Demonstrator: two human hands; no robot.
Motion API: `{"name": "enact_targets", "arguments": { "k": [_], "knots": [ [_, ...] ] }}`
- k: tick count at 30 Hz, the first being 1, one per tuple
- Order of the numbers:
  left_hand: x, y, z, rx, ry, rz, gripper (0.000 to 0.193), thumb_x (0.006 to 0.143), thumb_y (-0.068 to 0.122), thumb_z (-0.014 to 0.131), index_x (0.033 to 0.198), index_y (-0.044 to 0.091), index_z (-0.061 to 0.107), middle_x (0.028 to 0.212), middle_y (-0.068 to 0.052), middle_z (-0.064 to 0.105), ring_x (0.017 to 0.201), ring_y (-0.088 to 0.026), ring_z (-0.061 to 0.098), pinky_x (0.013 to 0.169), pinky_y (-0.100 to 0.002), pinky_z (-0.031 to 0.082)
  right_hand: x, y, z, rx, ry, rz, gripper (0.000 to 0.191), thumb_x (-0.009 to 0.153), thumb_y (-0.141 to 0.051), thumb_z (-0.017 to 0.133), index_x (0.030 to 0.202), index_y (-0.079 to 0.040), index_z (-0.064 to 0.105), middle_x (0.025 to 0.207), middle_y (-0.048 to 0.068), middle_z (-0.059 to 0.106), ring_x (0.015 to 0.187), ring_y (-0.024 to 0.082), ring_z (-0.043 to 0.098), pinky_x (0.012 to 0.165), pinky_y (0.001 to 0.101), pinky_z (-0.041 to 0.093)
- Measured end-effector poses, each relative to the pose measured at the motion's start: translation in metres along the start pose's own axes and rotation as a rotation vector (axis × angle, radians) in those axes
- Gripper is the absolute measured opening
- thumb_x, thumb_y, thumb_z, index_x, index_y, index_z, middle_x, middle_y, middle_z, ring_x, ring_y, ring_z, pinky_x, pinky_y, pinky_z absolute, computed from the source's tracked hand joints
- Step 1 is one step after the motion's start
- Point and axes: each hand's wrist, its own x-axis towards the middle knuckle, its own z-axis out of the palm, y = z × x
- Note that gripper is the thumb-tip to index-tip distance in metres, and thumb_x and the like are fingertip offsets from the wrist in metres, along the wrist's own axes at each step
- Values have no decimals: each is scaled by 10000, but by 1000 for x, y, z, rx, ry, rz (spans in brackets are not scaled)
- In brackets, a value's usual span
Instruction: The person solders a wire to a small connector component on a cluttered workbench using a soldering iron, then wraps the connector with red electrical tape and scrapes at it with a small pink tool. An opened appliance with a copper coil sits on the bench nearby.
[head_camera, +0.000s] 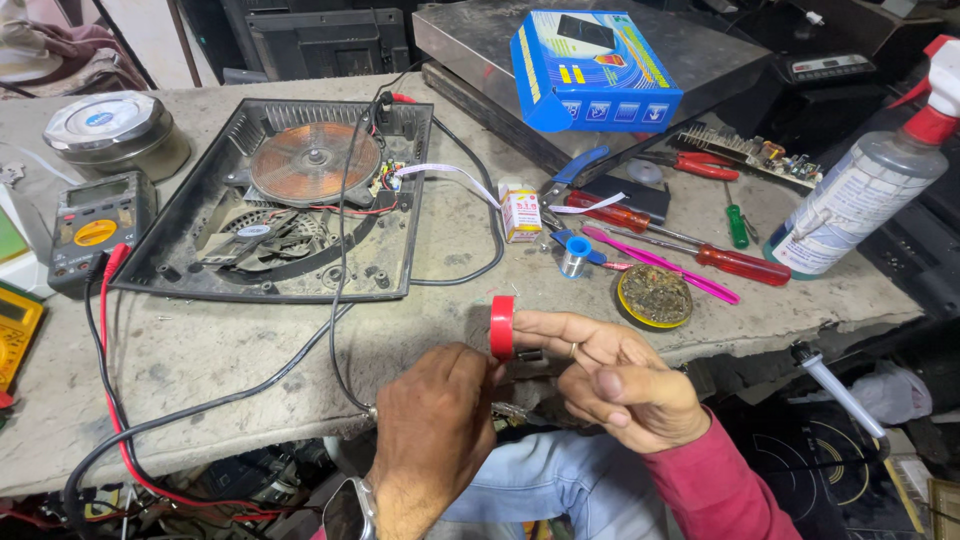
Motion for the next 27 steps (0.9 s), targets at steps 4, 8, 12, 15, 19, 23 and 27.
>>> {"name": "enact_targets", "arguments": {
  "k": [4, 8, 12, 15, 19, 23, 27],
  "knots": [
    [2, 2, 2, -20, 71, -20, 141, 822, 118, 750, 778, 50, 635, 731, -118, 664, 685, -350, 667, 560, -466, 487, -4, 4, 6, -170, 52, -76, 849, 814, -164, 746, 1503, 148, 361, 1366, 239, 575, 524, 31, 432, 480, 184, 323],
    [2, 0, 0, -194, 50, -179, 146, 841, 151, 770, 781, 37, 699, 710, -128, 712, 582, -316, 700, 517, -407, 513, -9, 14, 5, -184, 105, -126, 762, 825, -224, 768, 1402, 110, 398, 1257, 175, 637, 520, 63, 449, 477, 209, 331],
    [2, 1, -2, -346, 92, -211, 105, 861, 127, 753, 863, 22, 743, 736, -116, 747, 582, -244, 746, 505, -334, 544, -13, 32, 7, -612, 296, -146, 405, 947, -208, 688, 1246, 53, 610, 974, 140, 688, 651, 106, 554, 595, 226, 430],
    [5, 1, -6, -510, 60, -225, 120, 902, 113, 719, 952, 8, 750, 783, -101, 761, 638, -188, 778, 548, -282, 579, -13, 33, 5, -1029, 242, -328, 236, 1003, -187, 674, 1057, 38, 718, 1013, 115, 717, 902, 190, 680, 808, 292, 536],
    [8, 2, -18, -687, -5, -199, 184, 954, 91, 642, 1080, -18, 720, 910, -95, 751, 761, -160, 786, 649, -253, 602, -14, 28, 5, -1145, 185, -347, 252, 976, -218, 656, 984, 31, 691, 1019, 106, 693, 925, 212, 682, 820, 324, 534],
    [18, -1, -21, -739, -187, -290, 167, 943, 99, 679, 1054, -6, 745, 855, -94, 749, 741, -148, 723, 652, -267, 569, -13, 25, 5, -1201, 113, -374, 219, 985, -201, 600, 939, 9, 643, 1003, 93, 665, 911, 209, 655, 823, 325, 530],
    [24, -2, -17, -755, -346, -446, 143, 917, 142, 707, 986, 23, 748, 794, -73, 761, 695, -175, 688, 613, -302, 553, -13, 20, 8, -1362, 135, -343, 197, 975, -173, 620, 876, -6, 648, 920, 102, 653, 844, 247, 647, 768, 343, 524]
  ]
}}
